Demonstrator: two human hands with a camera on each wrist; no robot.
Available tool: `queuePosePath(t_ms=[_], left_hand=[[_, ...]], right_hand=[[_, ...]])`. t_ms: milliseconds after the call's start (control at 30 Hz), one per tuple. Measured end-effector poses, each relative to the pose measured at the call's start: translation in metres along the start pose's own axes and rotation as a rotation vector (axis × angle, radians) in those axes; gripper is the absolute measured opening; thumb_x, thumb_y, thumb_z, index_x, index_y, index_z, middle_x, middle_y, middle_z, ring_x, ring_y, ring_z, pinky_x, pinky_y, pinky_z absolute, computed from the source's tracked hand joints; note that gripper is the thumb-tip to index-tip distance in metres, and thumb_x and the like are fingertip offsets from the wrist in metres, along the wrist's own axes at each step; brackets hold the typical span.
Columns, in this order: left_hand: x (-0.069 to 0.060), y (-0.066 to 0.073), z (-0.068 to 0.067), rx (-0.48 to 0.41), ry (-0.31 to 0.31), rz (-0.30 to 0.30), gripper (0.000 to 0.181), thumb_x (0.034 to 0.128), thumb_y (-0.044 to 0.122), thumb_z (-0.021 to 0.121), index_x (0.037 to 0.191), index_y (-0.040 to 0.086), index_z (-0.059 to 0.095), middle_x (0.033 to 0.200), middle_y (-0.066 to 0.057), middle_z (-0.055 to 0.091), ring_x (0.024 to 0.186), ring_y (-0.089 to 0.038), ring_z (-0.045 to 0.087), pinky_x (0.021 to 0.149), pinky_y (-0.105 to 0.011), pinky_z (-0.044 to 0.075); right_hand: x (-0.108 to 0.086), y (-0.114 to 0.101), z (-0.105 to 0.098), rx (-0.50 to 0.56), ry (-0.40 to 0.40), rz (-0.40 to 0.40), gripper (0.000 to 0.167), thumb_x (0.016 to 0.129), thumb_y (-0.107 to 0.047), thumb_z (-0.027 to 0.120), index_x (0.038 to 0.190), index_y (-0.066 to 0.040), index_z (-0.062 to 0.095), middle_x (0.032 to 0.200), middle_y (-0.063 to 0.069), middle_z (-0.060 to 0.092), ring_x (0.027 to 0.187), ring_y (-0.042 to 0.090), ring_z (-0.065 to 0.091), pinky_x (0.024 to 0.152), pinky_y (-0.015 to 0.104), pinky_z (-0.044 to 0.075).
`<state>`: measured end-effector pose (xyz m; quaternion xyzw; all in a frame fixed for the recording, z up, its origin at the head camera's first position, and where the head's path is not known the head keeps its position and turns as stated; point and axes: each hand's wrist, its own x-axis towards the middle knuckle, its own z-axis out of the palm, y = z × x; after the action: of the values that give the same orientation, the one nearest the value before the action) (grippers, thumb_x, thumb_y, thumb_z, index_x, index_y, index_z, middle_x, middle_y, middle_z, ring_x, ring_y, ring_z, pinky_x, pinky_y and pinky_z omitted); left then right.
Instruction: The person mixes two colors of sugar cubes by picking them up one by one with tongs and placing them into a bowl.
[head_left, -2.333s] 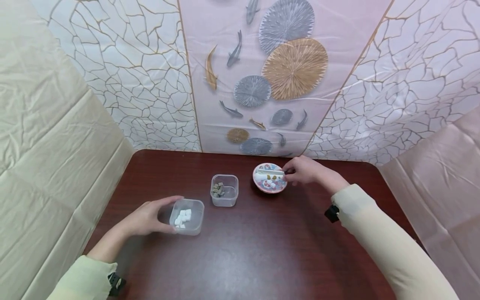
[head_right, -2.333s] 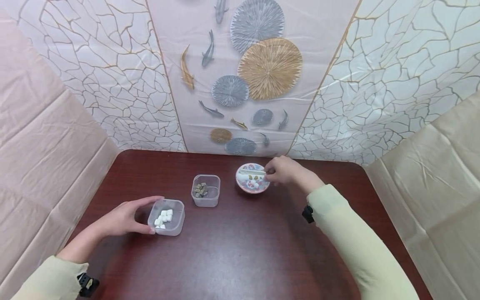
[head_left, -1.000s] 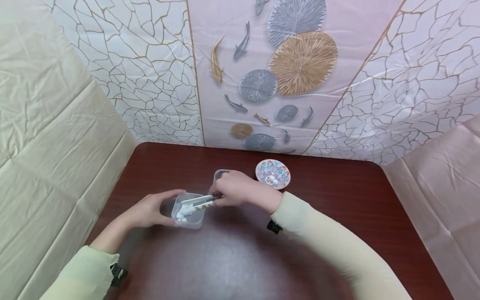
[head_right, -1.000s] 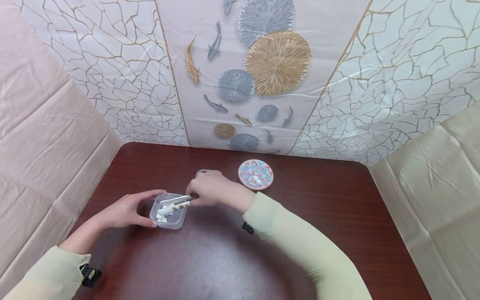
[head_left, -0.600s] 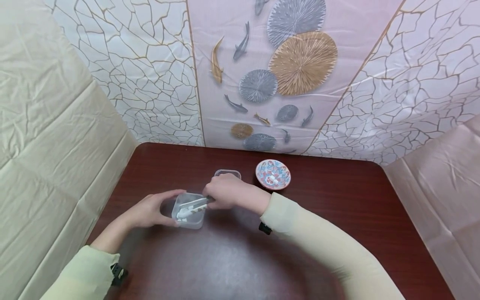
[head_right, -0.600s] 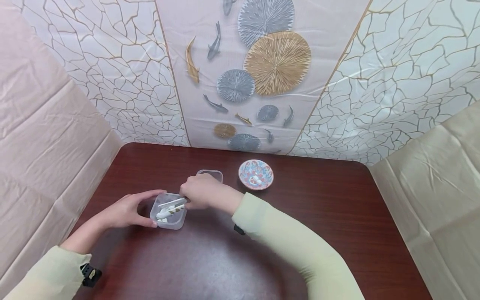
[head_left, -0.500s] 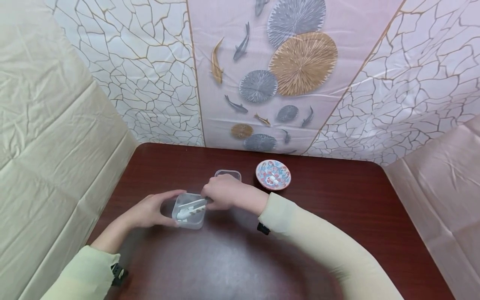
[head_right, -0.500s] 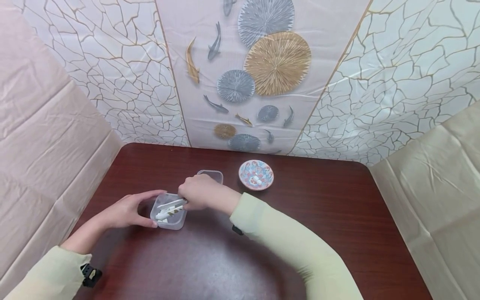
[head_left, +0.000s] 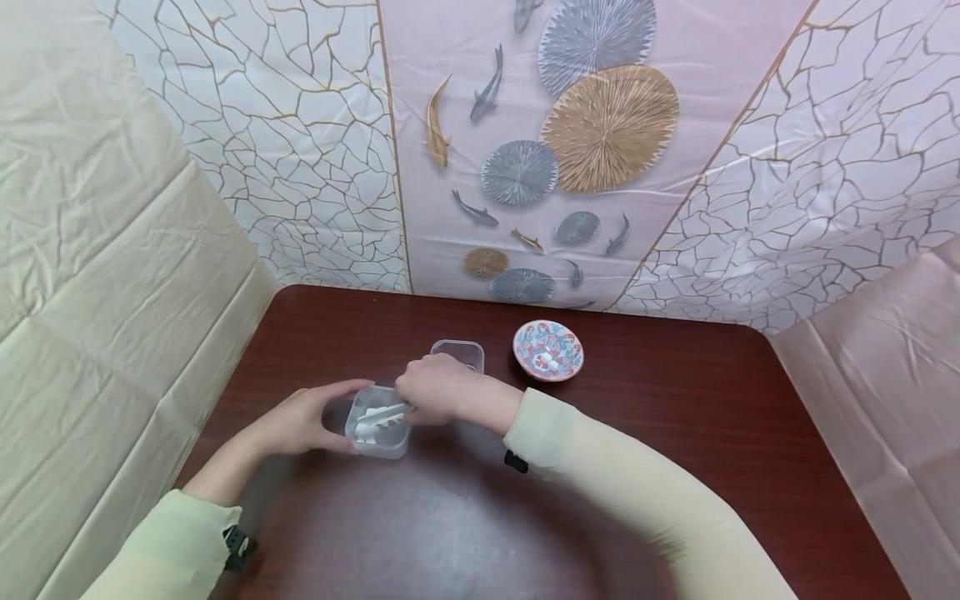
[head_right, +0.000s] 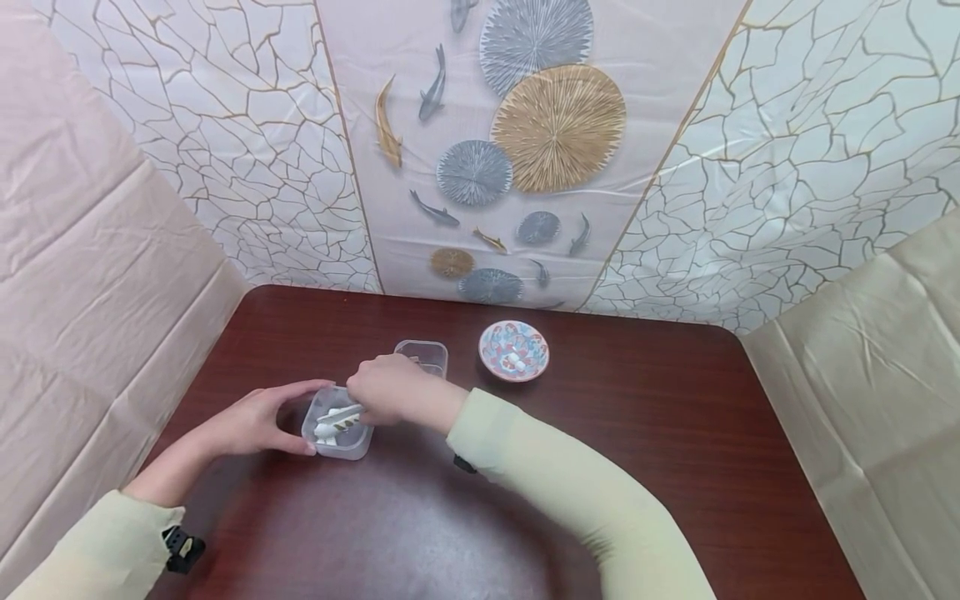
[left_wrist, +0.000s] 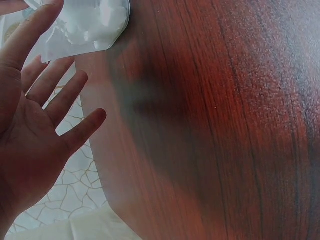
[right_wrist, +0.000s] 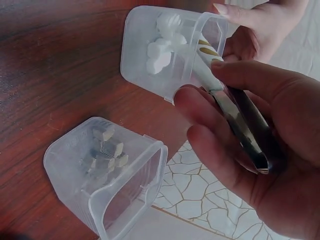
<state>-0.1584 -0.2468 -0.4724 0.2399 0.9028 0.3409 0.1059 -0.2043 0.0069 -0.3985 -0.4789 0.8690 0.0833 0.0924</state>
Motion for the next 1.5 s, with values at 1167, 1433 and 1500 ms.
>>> queuePosePath(t_ms=[1167, 1433, 1500], left_hand=[[-0.002, -0.002, 0.001, 0.014, -0.004, -0.027, 0.094, 0.0748, 0.039, 0.098, 0.155, 0.013, 0.055, 0.141, -0.012, 0.068, 0.125, -0.032, 0.064, 0.103, -0.058, 0.051], [0.0, -0.004, 0.002, 0.027, 0.012, 0.003, 0.094, 0.0742, 0.041, 0.099, 0.154, 0.013, 0.056, 0.139, -0.012, 0.07, 0.122, -0.03, 0.065, 0.101, -0.055, 0.052], [0.001, -0.004, 0.002, 0.028, 0.012, 0.01, 0.094, 0.0742, 0.041, 0.099, 0.154, 0.013, 0.057, 0.14, -0.012, 0.069, 0.123, -0.031, 0.066, 0.1, -0.055, 0.052]], right_hand=[[-0.085, 0.069, -0.006, 0.335, 0.246, -0.116, 0.014, 0.098, -0.017, 0.075, 0.085, -0.017, 0.07, 0.065, -0.012, 0.049, 0.058, 0.004, 0.039, 0.056, 0.027, 0.037], [-0.117, 0.095, -0.008, 0.361, 0.236, -0.025, 0.007, 0.099, -0.02, 0.076, 0.092, -0.02, 0.077, 0.064, -0.02, 0.06, 0.065, -0.005, 0.056, 0.07, 0.028, 0.051], [-0.127, 0.103, -0.008, 0.368, 0.238, 0.003, 0.006, 0.099, -0.021, 0.076, 0.093, -0.021, 0.078, 0.067, -0.019, 0.063, 0.066, -0.005, 0.057, 0.071, 0.029, 0.052]])
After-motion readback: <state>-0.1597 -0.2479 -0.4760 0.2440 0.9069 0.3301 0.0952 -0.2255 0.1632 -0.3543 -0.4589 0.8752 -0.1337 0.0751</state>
